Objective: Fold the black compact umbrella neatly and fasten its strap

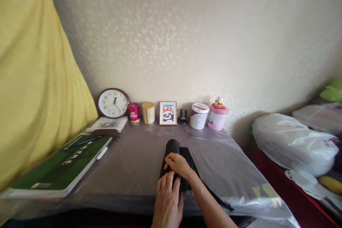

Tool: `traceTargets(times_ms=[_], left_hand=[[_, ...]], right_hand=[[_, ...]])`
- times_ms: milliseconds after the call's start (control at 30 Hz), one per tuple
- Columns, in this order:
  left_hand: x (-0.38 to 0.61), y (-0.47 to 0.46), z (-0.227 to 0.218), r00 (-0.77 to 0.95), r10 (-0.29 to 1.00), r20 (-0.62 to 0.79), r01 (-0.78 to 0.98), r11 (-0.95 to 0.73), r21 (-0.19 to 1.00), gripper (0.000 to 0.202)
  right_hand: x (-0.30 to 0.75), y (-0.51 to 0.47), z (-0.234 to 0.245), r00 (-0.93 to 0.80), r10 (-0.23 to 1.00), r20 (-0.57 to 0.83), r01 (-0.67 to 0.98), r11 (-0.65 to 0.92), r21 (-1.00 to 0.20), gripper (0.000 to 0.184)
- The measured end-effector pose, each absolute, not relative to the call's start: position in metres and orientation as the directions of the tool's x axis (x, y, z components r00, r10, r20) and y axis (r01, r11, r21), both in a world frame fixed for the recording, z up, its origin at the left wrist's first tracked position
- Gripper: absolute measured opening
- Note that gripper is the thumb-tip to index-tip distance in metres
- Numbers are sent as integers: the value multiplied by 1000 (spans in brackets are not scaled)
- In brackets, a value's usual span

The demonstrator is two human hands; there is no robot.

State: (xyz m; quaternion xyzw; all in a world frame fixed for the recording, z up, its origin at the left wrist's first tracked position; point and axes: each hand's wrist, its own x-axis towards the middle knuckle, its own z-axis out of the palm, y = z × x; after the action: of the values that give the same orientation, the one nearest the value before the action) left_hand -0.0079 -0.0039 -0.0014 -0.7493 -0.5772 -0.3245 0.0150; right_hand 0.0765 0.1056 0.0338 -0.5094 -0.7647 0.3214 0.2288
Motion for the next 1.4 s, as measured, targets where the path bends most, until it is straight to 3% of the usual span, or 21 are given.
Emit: traceTargets(times_ms=[200, 400, 467, 667, 967, 1233, 1400], left_hand=[[-8, 1, -11, 128, 916, 380, 880, -282, 383, 54], [-8, 6, -24, 114, 943, 314, 886, -239, 397, 59], [-9, 9, -30, 118, 953, 279, 896, -223, 384, 66], [-10, 15, -42, 161, 977, 140, 875, -207, 437, 78], [-11, 15, -36, 161, 986, 41, 820, -157, 551, 81], [-9, 13, -26, 152, 988, 34, 791, -142, 595, 82], [-8, 9, -21, 125, 989, 84, 787, -150, 599, 77]], right_hand=[[79, 102, 33, -452, 890, 58, 607, 355, -711, 18], [92, 85, 25, -453, 795, 404, 477, 599, -643, 24], [97, 88, 18, -465, 755, 462, 448, 651, -613, 27], [98, 119, 6, -524, 753, 399, 509, 652, -562, 28], [82, 177, -1, -438, 841, 318, 646, 540, -539, 24], [114, 194, -2, 42, 976, 212, 729, 115, -675, 34], [161, 170, -2, 140, 983, 120, 686, -9, -728, 36]])
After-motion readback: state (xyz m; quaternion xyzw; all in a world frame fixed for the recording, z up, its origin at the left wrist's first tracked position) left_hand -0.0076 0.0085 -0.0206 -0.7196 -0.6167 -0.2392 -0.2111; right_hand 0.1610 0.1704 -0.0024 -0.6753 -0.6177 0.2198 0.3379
